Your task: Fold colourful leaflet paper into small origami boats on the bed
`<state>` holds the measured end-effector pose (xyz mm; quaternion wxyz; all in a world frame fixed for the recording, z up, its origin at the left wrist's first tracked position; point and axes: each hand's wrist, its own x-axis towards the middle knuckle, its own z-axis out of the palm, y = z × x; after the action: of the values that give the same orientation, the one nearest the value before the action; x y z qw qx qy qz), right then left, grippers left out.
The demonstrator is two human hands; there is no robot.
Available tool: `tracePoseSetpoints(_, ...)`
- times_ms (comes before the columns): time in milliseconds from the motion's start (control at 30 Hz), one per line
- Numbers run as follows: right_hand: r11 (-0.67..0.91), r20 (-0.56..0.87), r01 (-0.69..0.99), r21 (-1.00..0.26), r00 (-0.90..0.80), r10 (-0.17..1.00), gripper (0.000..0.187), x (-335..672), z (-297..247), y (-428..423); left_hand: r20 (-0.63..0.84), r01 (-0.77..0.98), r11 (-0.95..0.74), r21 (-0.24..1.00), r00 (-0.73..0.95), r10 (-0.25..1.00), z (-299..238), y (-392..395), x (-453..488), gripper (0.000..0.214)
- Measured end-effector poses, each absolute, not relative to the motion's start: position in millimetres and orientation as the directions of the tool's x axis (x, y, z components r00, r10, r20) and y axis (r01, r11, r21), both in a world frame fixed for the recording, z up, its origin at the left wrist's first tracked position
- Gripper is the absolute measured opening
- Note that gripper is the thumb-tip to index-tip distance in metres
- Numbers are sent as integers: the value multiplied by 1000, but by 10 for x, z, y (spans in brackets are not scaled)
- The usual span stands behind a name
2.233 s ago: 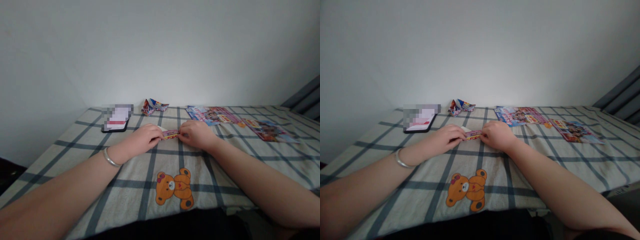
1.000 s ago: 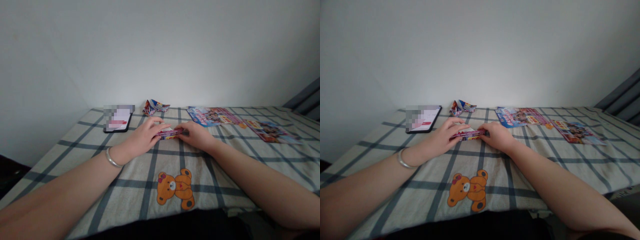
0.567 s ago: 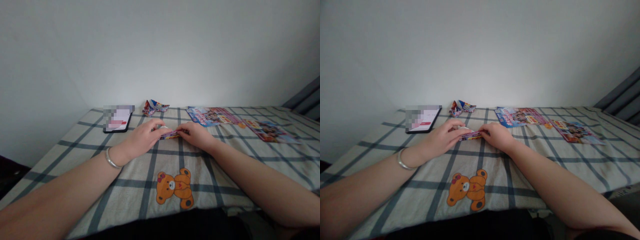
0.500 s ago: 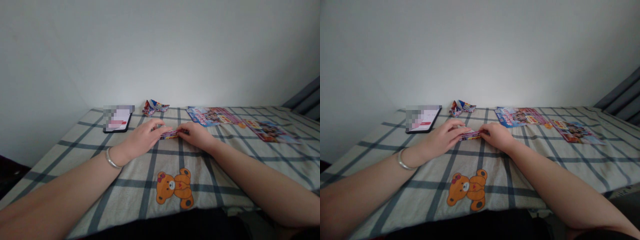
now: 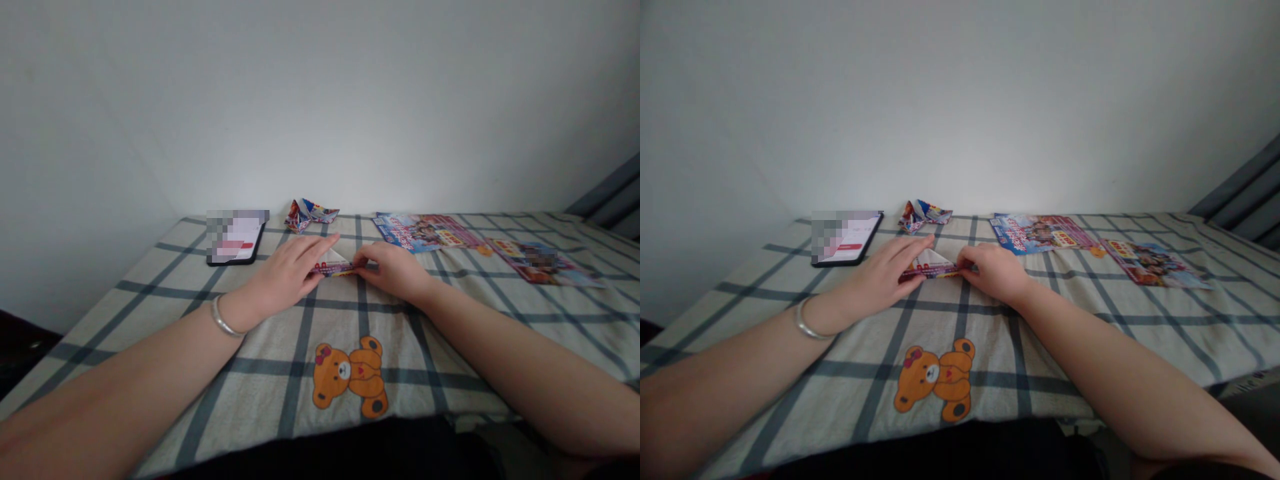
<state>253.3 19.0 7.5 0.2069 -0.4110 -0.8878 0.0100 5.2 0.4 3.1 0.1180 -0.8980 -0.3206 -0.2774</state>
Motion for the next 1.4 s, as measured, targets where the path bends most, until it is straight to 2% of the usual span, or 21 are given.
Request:
tracePoseSetpoints(167, 657, 365, 740, -141, -578, 730, 12, 2517, 87, 174, 528, 691, -714, 117, 565, 634, 18, 29, 46, 77)
tracePoseSetpoints(267, 655, 383, 743, -138, -570, 727, 13, 2504, 113, 149, 489, 693, -688, 216, 533, 691, 34, 32, 41, 73)
tracePoseSetpoints(367, 647, 397, 746, -157, -553, 733, 13, 2500, 121, 143, 455, 701, -673, 236, 532, 714, 54, 18, 41, 64)
tracePoseSetpoints(500, 620, 434, 763, -183, -504, 747, 12, 2501, 92, 173, 491, 665, -712, 224, 554, 672, 41, 5, 55, 55)
tracePoseSetpoints(600, 637, 522, 760, -125, -496, 694, 6, 2485, 75, 177, 502, 641, -733, 228, 568, 652, 28, 16, 67, 39)
tracePoseSetpoints(733, 694, 533, 717, -67, -562, 632, 5, 2455, 76, 131, 479, 649, -702, 291, 536, 695, 37, 49, 72, 15)
tracePoseSetpoints(833, 710, 555, 702, -64, -566, 610, 6, 2450, 81, 104, 501, 657, -654, 375, 450, 739, 29, 76, 68, 15)
tracePoseSetpoints(967, 771, 492, 631, -81, -648, 582, 12, 2461, 80, 118, 498, 619, -641, 454, 421, 759, 8, 90, 72, 19)
tracePoseSetpoints(1167, 831, 394, 530, -170, -736, 550, 34, 2442, 70, 129, 482, 549, -726, 413, 545, 686, 71, -4, 100, 21)
tracePoseSetpoints(1267, 815, 367, 537, -219, -728, 579, 37, 2438, 75, 122, 481, 488, -794, 362, 632, 608, 95, -49, 109, 31)
tracePoseSetpoints(1400, 812, 345, 509, -284, -736, 582, 37, 2437, 88, 112, 477, 542, -803, 248, 654, 588, 68, -49, 115, 35)
